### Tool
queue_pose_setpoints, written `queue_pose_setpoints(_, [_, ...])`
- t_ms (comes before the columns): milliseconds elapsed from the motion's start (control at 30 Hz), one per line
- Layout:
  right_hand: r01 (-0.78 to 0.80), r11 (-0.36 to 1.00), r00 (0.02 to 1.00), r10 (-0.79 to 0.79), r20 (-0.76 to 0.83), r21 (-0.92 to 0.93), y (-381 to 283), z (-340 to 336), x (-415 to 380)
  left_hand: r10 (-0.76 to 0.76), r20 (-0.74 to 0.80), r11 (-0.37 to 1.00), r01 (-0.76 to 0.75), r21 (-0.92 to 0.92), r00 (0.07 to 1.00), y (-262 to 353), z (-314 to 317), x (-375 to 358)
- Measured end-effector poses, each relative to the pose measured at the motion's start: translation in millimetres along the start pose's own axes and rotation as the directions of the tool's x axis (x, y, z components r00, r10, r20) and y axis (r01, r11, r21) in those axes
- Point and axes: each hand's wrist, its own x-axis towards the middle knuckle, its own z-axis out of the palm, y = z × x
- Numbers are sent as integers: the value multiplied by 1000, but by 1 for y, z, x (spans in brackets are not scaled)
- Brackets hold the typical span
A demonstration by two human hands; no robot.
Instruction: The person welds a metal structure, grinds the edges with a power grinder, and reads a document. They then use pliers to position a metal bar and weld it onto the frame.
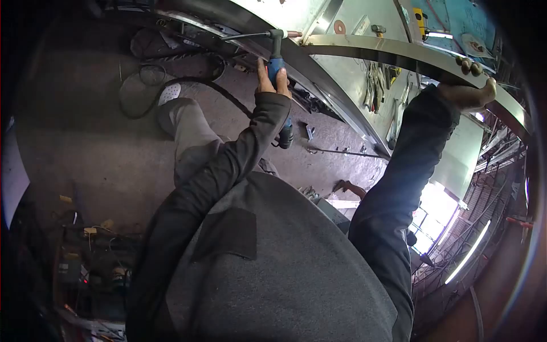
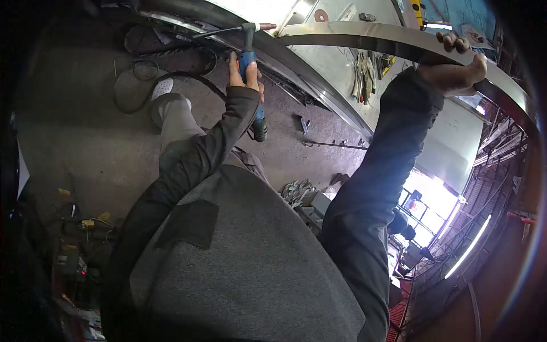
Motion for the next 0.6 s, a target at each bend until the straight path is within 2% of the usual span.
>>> queue_pose_setpoints(33, [10, 1000, 999, -10, -31, 1, 1, 1, 0, -11, 12, 1000, 11, 7, 1000, -1, 1, 1])
queue_pose_setpoints(200, [-5, 1000, 1000, 4, 4, 14, 1, -1, 0, -20, 29, 999, 19, 42, 999, -5, 1, 1])
queue_pose_setpoints(400, [9, 1000, 1000, -9, -2, 22, 1, -2, 1, 48, 20, 998, -49, 50, 999, -21, 5, 12])
queue_pose_setpoints(467, [12, 999, 1000, -13, 24, 33, 0, -1, 1, 114, 9, 977, -114, 180, 993, -28, 5, 16])
queue_pose_setpoints(533, [40, 999, 998, -39, -54, 15, 1, 2, -1, 112, 5, 976, -111, 185, 994, -30, 5, 15])
queue_pose_setpoints(600, [32, 999, 998, -30, -62, 21, 1, 3, -1, 108, 2, 976, -106, 192, 994, -30, 5, 14])
